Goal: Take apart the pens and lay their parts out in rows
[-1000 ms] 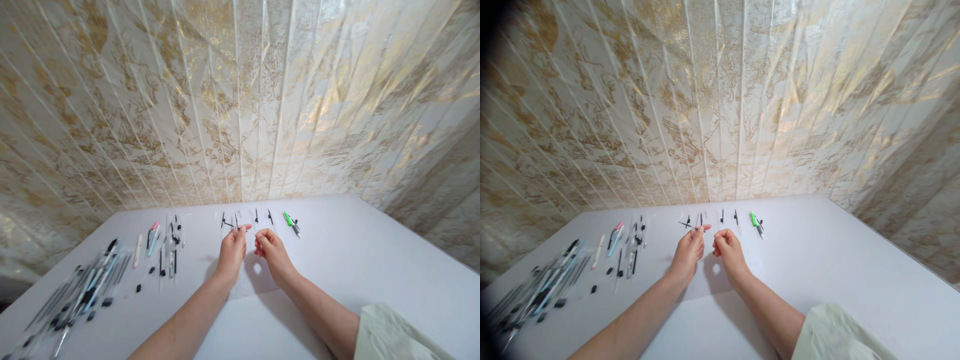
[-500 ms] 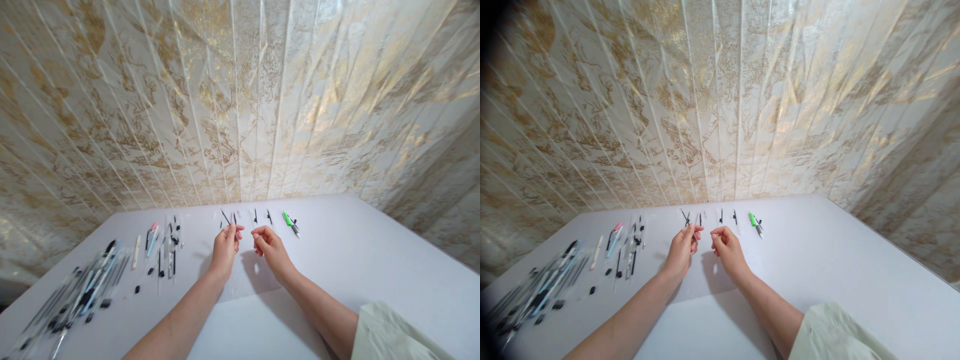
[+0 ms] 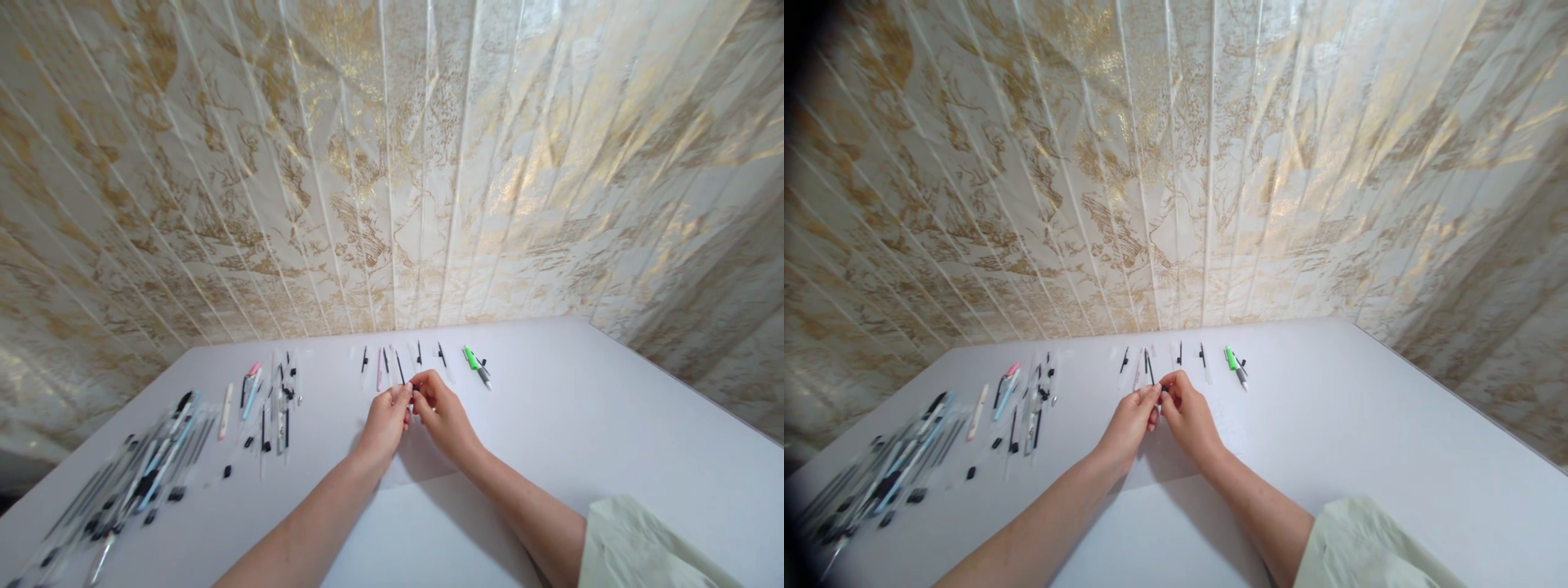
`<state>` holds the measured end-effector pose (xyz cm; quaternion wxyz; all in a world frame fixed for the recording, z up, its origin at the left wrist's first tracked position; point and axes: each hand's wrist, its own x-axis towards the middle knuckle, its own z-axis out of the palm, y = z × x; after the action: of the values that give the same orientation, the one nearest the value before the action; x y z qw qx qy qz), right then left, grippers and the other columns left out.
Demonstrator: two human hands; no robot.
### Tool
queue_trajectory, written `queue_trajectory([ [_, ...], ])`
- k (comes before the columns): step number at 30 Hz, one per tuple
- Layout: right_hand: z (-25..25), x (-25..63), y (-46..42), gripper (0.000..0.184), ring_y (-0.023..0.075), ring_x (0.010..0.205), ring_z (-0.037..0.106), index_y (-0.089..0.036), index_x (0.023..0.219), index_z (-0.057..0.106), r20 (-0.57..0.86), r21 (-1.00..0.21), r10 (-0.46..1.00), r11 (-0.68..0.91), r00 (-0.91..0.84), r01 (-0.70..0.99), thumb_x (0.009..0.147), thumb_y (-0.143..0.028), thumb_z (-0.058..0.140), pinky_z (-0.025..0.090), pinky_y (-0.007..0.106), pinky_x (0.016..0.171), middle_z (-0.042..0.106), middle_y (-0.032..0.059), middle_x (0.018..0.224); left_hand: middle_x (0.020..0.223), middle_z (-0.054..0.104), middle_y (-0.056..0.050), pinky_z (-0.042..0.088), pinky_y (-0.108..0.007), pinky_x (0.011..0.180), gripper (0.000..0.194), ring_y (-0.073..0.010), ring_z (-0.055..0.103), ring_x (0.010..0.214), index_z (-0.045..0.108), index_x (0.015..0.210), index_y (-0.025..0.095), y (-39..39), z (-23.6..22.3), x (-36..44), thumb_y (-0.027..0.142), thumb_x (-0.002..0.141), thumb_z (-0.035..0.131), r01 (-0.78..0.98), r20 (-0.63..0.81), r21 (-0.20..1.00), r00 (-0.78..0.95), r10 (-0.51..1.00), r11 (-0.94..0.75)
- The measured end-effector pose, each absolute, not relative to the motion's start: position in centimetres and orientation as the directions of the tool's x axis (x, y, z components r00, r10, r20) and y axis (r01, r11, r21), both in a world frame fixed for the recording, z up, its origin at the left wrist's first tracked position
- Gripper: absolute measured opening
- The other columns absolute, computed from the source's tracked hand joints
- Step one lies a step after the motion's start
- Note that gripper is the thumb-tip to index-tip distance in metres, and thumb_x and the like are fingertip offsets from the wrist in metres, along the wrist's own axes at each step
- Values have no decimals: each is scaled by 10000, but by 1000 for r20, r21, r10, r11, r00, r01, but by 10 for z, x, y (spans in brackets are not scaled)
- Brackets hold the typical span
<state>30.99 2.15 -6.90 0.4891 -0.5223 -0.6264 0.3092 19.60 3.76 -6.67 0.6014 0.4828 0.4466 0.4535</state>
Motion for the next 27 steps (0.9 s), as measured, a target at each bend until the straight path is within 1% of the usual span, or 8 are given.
queue_trajectory([
  [8, -64, 309, 15, 107, 135, 542, 500, -236, 953, 478, 287, -725, 958, 203, 21, 658, 869, -236, 411, 297, 223, 532, 568, -45, 656, 528, 410, 60, 271, -209, 469, 456, -82, 357, 480, 499, 663, 168, 37, -70, 197, 614, 712, 582, -97, -94, 989, 196, 976, 115],
  [13, -63, 307, 13, 145, 141, 567, 534, -238, 1006, 481, 299, -678, 954, 220, -10, 702, 880, -234, 408, 302, 218, 542, 604, -36, 666, 497, 365, 77, 232, -202, 454, 433, -69, 302, 454, 448, 624, 185, 37, -76, 199, 584, 733, 575, -98, -72, 991, 177, 982, 90],
  [16, -66, 308, 14, 227, 144, 594, 553, -231, 1103, 471, 292, -676, 954, 257, -69, 690, 887, -234, 402, 320, 219, 552, 624, -22, 711, 513, 382, 77, 249, -203, 454, 374, -72, 308, 444, 483, 675, 187, 42, -80, 197, 545, 760, 554, -80, -49, 995, 154, 987, 62],
  [18, -69, 309, 16, 286, 148, 609, 556, -224, 1172, 446, 280, -685, 957, 255, -77, 682, 891, -251, 406, 336, 225, 566, 628, -14, 740, 548, 426, 62, 273, -209, 462, 342, -81, 341, 448, 544, 750, 179, 53, -80, 189, 515, 797, 504, 17, -9, 1000, 109, 994, 7],
  [20, -72, 311, 19, 320, 150, 626, 556, -220, 1208, 429, 266, -692, 961, 241, -70, 680, 891, -266, 409, 350, 234, 588, 628, -11, 763, 595, 482, 41, 296, -217, 480, 342, -91, 386, 465, 585, 812, 173, 71, -77, 174, 477, 843, 433, 251, 82, 964, 20, 996, -84],
  [22, -75, 314, 22, 315, 152, 638, 553, -222, 1202, 437, 246, -697, 967, 222, -63, 682, 892, -271, 404, 354, 241, 602, 623, -12, 768, 627, 530, 23, 312, -221, 511, 343, -106, 443, 508, 594, 829, 178, 94, -73, 153, 432, 884, 370, 580, 198, 804, -58, 978, -129],
  [24, -78, 317, 27, 293, 155, 640, 551, -223, 1173, 460, 220, -707, 974, 192, -46, 681, 890, -271, 402, 352, 245, 604, 612, -16, 744, 596, 521, 20, 297, -231, 536, 260, -122, 454, 547, 580, 744, 177, 117, -70, 131, 358, 865, 438, 679, 219, 727, -91, 971, -100],
  [27, -82, 319, 33, 263, 157, 639, 551, -222, 1131, 489, 192, -728, 981, 154, -17, 668, 887, -270, 403, 349, 247, 607, 598, -21, 706, 525, 462, 26, 255, -246, 540, 253, -129, 426, 542, 507, 584, 186, 143, -71, 105, 282, 818, 518, 776, 211, 629, -103, 972, -55],
])
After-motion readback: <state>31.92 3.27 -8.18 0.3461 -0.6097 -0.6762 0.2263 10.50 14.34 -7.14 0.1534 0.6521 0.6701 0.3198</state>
